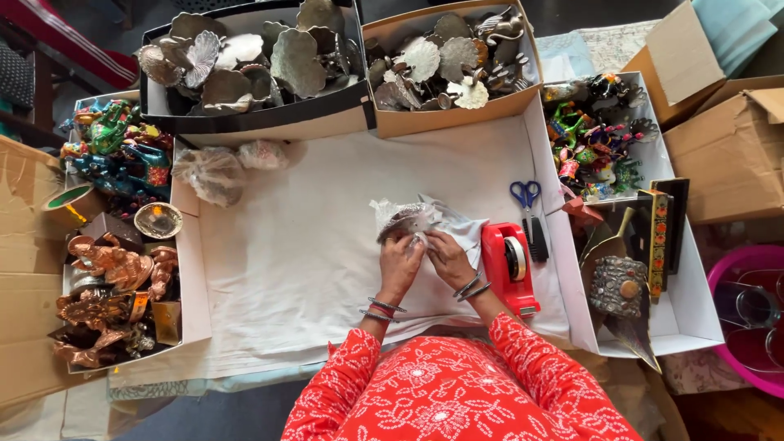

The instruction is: The person wraps a small silver decorative item in bubble wrap on a table. They fold the bubble wrap around the item and then use a red tape dispenser to apply clear tape to secure the package. The person continues to wrap and tape the item, ensuring it is fully covered.

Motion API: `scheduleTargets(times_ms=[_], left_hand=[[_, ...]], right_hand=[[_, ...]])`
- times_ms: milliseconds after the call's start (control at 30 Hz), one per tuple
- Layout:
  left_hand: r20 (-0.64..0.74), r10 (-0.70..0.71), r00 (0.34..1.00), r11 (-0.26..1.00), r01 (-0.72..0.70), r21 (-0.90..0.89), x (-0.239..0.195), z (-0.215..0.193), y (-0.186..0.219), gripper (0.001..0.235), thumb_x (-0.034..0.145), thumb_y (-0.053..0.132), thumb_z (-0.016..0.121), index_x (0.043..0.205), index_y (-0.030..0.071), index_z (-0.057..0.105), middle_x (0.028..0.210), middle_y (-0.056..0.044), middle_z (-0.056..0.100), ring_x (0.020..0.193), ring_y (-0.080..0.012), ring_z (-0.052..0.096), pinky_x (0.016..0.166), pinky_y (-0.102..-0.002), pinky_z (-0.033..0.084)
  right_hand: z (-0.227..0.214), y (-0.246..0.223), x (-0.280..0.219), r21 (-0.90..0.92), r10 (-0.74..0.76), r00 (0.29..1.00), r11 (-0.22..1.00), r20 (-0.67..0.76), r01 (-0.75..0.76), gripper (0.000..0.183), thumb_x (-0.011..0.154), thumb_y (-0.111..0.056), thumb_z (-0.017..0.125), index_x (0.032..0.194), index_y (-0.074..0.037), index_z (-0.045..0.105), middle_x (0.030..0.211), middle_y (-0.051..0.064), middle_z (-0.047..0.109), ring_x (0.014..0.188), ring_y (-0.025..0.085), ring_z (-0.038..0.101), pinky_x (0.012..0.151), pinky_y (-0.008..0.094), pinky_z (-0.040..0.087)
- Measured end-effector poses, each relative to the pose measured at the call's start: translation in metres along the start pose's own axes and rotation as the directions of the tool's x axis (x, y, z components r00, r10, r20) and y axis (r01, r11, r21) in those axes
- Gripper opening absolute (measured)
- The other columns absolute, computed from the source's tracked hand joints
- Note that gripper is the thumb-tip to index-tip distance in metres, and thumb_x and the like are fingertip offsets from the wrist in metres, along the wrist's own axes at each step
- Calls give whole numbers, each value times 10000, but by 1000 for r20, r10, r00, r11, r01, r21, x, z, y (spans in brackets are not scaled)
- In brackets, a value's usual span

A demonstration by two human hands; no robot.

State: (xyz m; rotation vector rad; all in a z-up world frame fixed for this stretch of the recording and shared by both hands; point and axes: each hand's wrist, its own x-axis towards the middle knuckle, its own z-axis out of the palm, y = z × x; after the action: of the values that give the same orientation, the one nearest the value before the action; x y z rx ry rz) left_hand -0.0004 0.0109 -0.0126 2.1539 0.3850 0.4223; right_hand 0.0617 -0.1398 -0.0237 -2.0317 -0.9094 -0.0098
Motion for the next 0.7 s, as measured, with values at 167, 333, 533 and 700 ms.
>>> scheduleTargets(times_ms=[167, 333, 533, 700], left_hand=[[-31, -80, 996, 996, 79, -47, -13, 5, 4, 383, 929, 334, 730, 1188, 58, 674, 1149, -170, 680, 1073, -353, 650, 916, -447, 526], [-155, 161, 975, 985, -169, -40, -19, -2, 14, 594, 778, 279, 831, 1237, -13, 594, 1225, -210, 611, 1107, -406, 599, 903, -460, 513], [-137, 35, 990, 999, -32, 25, -14, 12, -5, 498, 823, 278, 825, 1211, 25, 644, 1254, -159, 627, 1104, -365, 594, 944, -435, 510], [-131, 85, 988, 996, -79, 51, -11, 6, -1, 428, 813, 277, 817, 1129, 20, 686, 1220, -142, 651, 1087, -352, 598, 945, -431, 510]], right_hand=[[34, -6, -18, 66, 194, 966, 980, -168, -186, 238, 923, -62, 679, 1156, -18, 690, 1162, 154, 682, 971, 322, 694, 838, 380, 564], [39, -11, -20, 109, 276, 930, 960, -244, -257, 272, 881, -28, 684, 1151, 0, 696, 1069, 145, 690, 860, 291, 704, 742, 356, 568], [27, 10, -18, 228, 361, 928, 915, -95, -333, 312, 850, -2, 686, 1162, -8, 678, 1067, 107, 697, 891, 187, 723, 652, 286, 586], [22, 56, -6, 234, 455, 871, 882, -187, -410, 242, 883, -25, 695, 1116, -40, 759, 1030, 55, 769, 900, 151, 735, 804, 285, 595]])
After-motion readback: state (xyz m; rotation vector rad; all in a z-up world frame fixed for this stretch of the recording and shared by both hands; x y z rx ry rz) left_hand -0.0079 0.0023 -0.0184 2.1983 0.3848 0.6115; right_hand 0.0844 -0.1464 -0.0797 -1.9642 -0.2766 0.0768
